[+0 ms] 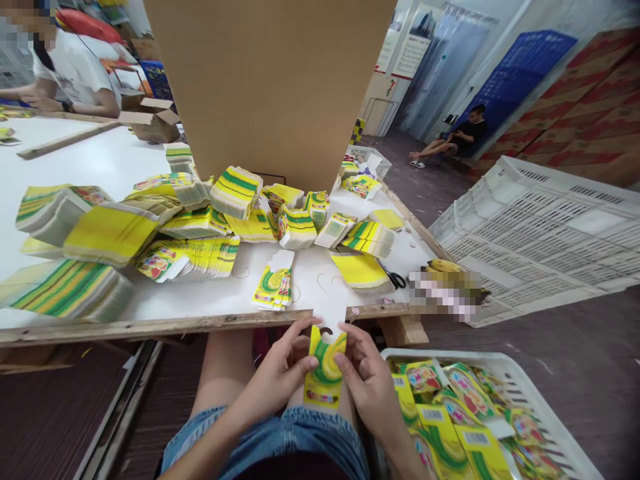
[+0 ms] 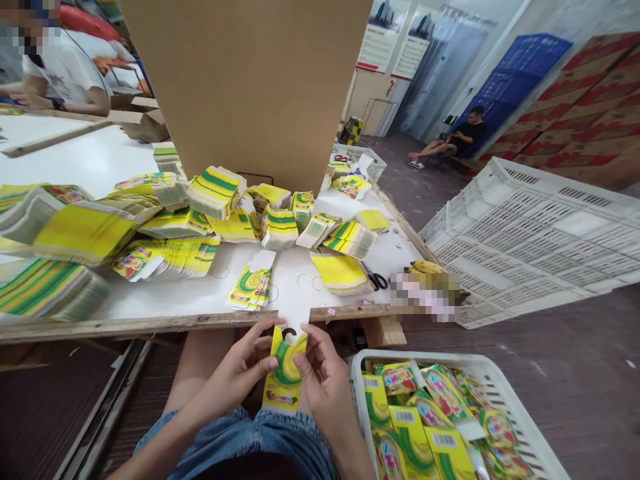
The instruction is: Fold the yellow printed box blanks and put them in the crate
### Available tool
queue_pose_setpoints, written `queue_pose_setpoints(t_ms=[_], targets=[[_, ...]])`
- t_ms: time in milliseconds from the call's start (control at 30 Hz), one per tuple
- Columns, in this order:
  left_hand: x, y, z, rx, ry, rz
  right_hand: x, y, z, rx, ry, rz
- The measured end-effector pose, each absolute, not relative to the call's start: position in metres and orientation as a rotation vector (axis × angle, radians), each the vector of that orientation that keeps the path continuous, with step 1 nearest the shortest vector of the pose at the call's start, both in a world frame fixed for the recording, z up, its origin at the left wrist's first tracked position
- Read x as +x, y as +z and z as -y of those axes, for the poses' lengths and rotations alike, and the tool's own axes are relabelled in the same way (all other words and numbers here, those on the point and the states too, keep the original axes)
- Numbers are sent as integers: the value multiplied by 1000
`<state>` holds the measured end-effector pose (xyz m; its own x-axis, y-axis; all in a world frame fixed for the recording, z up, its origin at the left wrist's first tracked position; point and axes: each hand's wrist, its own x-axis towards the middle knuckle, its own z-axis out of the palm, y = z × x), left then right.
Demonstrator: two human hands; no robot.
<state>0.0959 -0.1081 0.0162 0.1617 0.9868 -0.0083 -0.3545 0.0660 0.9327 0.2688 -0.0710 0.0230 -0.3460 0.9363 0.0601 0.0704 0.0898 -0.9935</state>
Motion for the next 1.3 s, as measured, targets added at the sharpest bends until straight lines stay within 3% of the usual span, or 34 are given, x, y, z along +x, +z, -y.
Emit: queue_pose_setpoints(t_ms=[133,333,467,867,1300], targets=[[94,17,108,839,1134,-698,278,28,66,-1021,1283,1776],[96,12,106,864,1103,-719,279,21,64,-1097,1165,1589],[94,8,103,966,1162,-863,285,25,61,-1040,1018,1811],[101,10,103,1071,1119,-1076,291,37,58,-1176,1467,1742],[102,9,100,962,1115,-980,270,34,61,-1496,941,2127]])
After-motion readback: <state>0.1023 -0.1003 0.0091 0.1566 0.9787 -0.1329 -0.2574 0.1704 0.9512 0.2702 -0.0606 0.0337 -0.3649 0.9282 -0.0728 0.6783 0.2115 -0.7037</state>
